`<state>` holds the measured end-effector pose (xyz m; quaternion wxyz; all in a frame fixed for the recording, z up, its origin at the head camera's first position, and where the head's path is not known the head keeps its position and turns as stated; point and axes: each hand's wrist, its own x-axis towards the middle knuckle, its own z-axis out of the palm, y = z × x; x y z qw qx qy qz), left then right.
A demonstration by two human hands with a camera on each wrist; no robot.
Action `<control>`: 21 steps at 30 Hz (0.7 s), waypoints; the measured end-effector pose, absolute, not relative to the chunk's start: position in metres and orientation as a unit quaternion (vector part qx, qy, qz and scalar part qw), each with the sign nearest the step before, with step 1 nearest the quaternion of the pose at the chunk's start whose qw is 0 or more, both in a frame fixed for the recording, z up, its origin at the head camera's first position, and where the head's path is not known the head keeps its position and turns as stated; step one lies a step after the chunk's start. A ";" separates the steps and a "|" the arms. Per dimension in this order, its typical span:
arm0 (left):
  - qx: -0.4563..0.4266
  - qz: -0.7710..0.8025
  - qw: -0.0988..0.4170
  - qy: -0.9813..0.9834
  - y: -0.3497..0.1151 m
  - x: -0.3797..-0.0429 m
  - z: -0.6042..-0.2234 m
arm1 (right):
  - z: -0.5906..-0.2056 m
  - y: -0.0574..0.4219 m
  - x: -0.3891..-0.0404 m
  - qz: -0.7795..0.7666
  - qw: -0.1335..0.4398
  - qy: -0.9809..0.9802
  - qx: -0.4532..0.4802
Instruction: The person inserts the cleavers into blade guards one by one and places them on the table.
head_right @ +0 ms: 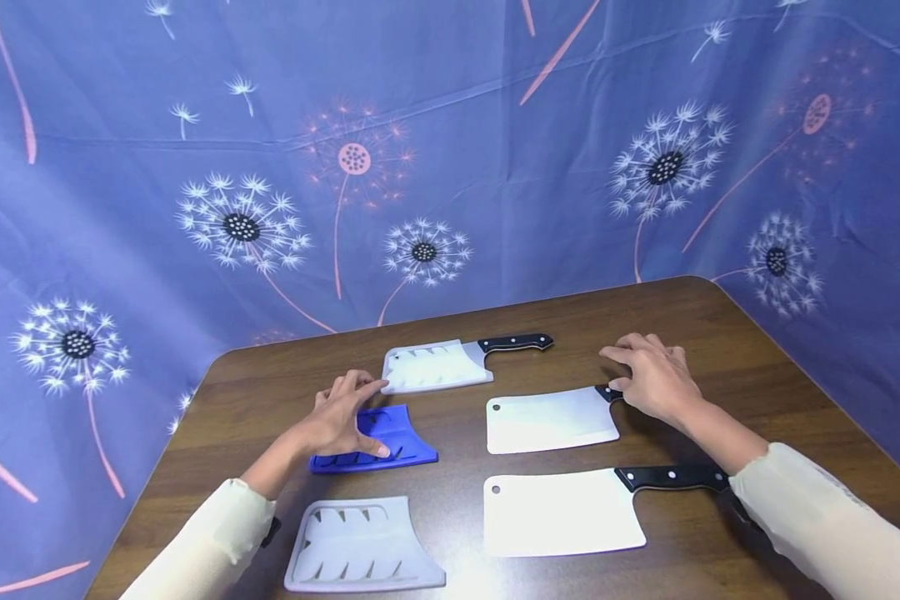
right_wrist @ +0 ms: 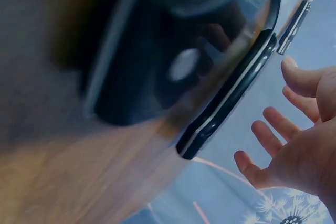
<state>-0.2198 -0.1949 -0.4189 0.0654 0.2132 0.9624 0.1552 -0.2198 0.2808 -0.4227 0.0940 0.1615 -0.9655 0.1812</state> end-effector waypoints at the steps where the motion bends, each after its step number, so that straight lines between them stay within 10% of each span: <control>1: 0.213 0.159 0.064 0.962 -0.196 -0.219 -0.420 | -0.423 0.283 -0.218 0.182 0.091 -0.966 0.158; 21: 0.225 0.134 0.097 0.960 -0.199 -0.206 -0.431 | -0.441 0.295 -0.208 0.161 0.056 -0.974 0.147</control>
